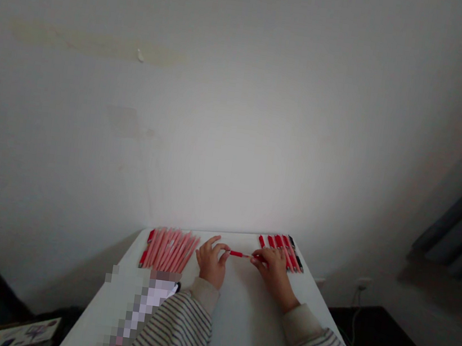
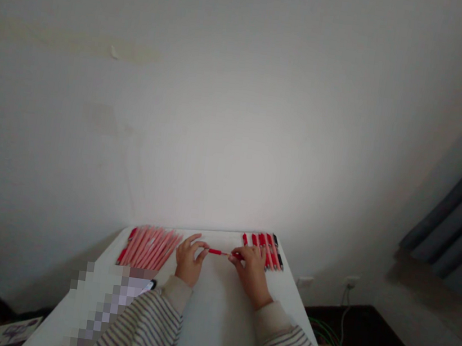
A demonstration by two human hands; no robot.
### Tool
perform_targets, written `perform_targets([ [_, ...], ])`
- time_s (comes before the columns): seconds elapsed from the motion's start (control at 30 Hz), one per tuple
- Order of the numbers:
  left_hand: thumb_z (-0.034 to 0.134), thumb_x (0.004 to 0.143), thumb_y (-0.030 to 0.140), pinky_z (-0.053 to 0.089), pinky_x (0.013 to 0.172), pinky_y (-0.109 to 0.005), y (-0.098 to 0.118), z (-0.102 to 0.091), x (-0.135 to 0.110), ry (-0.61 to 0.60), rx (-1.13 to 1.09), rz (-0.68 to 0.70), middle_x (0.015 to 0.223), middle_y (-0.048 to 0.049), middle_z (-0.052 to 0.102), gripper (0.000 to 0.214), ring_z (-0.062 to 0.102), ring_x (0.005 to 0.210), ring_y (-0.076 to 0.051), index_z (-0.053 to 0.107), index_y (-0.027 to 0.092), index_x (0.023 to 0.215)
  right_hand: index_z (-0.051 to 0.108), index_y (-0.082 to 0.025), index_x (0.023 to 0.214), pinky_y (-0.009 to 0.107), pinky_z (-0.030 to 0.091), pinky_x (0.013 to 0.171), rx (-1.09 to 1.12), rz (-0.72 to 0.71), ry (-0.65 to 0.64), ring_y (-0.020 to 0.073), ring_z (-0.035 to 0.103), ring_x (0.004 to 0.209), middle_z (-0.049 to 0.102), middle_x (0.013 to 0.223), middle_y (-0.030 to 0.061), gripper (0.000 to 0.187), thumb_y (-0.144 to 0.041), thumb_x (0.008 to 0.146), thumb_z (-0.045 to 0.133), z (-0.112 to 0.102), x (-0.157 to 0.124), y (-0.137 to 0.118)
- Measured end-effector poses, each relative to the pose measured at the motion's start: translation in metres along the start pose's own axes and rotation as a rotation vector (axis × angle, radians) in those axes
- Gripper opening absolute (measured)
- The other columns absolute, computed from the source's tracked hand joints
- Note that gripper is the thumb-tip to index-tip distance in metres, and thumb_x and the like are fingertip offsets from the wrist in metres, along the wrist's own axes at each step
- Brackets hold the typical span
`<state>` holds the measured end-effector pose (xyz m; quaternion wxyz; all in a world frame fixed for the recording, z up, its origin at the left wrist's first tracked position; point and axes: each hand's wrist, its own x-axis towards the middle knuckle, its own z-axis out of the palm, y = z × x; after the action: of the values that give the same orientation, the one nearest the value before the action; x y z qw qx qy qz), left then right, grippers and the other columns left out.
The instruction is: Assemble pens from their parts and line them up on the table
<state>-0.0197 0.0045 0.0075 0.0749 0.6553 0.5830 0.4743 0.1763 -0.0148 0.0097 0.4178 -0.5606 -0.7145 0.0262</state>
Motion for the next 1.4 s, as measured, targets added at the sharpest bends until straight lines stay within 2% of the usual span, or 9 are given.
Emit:
perform_targets([
  [0.1,0.060,0.081,0.030,0.036,0.102,-0.052,-0.001,0.001,0.000,0.016,0.012,-0.009,0.120,-0.0055,0.062,0.010,0.052,0.116,-0.025,0.069,0.026,0.081,0.065,-0.027,0.103,0.046,0.030,0.098,0.010,-0.001,0.007,0.0232,0.057,0.094,0.069,0.093,0.0033,0.024,-0.040,0.083,0.062,0.000,0.001,0.000],
  [0.27,0.059,0.082,0.028,0.038,0.101,-0.051,-0.003,0.003,0.000,0.064,-0.008,0.017,0.116,-0.0061,0.064,0.011,0.053,0.113,-0.024,0.068,0.024,0.077,0.068,-0.029,0.089,0.049,0.026,0.101,-0.052,-0.023,-0.002,0.0232,0.056,0.094,0.068,0.088,0.0011,0.014,-0.039,0.085,0.060,-0.001,0.002,0.000],
  [0.6,0.054,0.086,0.038,0.041,0.096,-0.047,-0.010,0.006,0.002,0.101,-0.131,0.136,0.114,-0.0078,0.063,0.024,0.052,0.109,-0.024,0.065,0.021,0.073,0.069,-0.030,0.086,0.049,0.023,0.104,-0.120,-0.060,0.015,0.0215,0.055,0.093,0.067,0.087,0.0012,0.026,-0.042,0.093,0.047,-0.003,0.000,-0.004],
  [0.9,0.057,0.084,0.036,0.039,0.096,-0.048,-0.010,0.007,0.000,0.045,0.013,0.144,0.117,-0.0074,0.060,0.018,0.050,0.111,-0.025,0.071,0.025,0.083,0.069,-0.030,0.090,0.050,0.022,0.105,-0.043,-0.037,0.034,0.0231,0.055,0.094,0.068,0.088,0.0019,0.026,-0.046,0.091,0.048,-0.001,0.002,0.002],
  [1.2,0.064,0.079,0.026,0.041,0.096,-0.049,-0.005,0.001,0.000,0.033,0.069,0.188,0.116,-0.0066,0.058,0.011,0.049,0.111,-0.025,0.073,0.025,0.073,0.070,-0.033,0.093,0.052,0.023,0.103,-0.113,-0.029,-0.007,0.0234,0.055,0.095,0.068,0.089,0.0017,0.023,-0.042,0.091,0.049,0.001,0.000,0.004],
  [1.4,0.064,0.079,0.026,0.039,0.096,-0.051,-0.003,0.000,0.000,0.042,0.071,0.211,0.113,-0.0072,0.058,0.012,0.049,0.110,-0.026,0.073,0.024,0.071,0.069,-0.033,0.092,0.060,0.016,0.104,-0.149,-0.013,-0.063,0.0253,0.052,0.100,0.070,0.094,0.0021,0.023,-0.040,0.092,0.047,0.000,0.000,0.005],
])
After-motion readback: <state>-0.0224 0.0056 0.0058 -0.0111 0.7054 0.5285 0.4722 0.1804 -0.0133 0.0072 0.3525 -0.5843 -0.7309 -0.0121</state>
